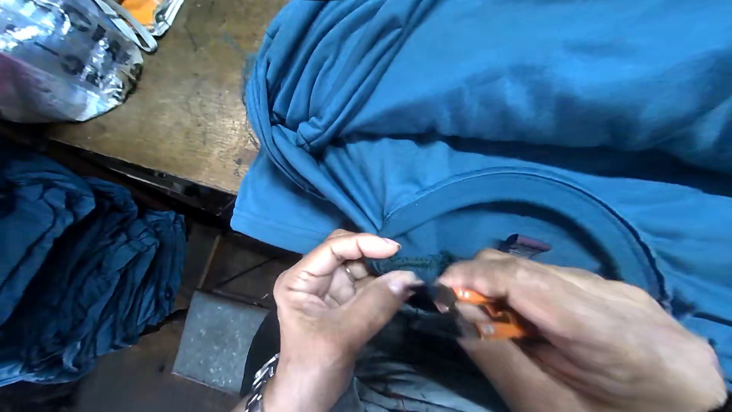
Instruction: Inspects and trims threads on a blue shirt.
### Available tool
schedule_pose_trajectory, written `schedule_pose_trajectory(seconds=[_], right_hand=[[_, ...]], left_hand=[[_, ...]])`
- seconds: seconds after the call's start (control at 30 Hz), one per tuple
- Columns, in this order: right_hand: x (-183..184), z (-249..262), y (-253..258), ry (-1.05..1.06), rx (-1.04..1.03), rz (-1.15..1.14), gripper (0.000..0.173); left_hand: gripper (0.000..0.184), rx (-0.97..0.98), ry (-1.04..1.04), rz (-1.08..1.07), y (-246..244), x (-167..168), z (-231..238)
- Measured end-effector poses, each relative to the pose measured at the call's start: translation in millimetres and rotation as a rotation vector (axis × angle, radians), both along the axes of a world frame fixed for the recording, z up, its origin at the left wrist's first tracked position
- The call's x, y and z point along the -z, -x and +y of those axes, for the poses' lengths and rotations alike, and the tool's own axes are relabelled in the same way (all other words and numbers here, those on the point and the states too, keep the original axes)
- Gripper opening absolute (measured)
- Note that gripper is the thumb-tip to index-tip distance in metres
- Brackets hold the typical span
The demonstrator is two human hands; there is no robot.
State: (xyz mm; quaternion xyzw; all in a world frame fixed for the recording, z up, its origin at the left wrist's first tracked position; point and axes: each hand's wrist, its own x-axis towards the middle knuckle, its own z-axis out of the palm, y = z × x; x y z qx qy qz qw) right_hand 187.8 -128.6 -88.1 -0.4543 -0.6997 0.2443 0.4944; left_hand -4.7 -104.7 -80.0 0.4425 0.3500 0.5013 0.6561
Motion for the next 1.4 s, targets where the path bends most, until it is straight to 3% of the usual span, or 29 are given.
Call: schedule_pose_trajectory(seconds=[0.2,0.5,0.63,0.83,1.27,1.4], right_hand=[[3,-17,-6,-0.047,-0.038,-0.249,0.013],[8,-25,-7,-0.064,-0.111,-0.249,0.013],[3,-25,-25,0.045,0.075,-0.367,0.042],[18,-35,-46,-0.068,0.304,-0.627,0.043],[21,-21,-18,-0.162,0.320,-0.570,0.025],[13,-18,-30,0.001,0.201,-0.289,0.029]], left_hand=[[0.047,-0.007,0.107,0.039,-7,-2,-3],[0.055,0.021,0.104,0.001,-11,1,-2],[0.055,0.006,0.153,-0.011,-10,-4,0],[0.059,0.008,0.209,-0.042,-9,-10,2],[0.059,-0.013,0.213,-0.008,-9,-10,-3],[0.056,-0.032,0.131,-0.011,-11,-8,-4]])
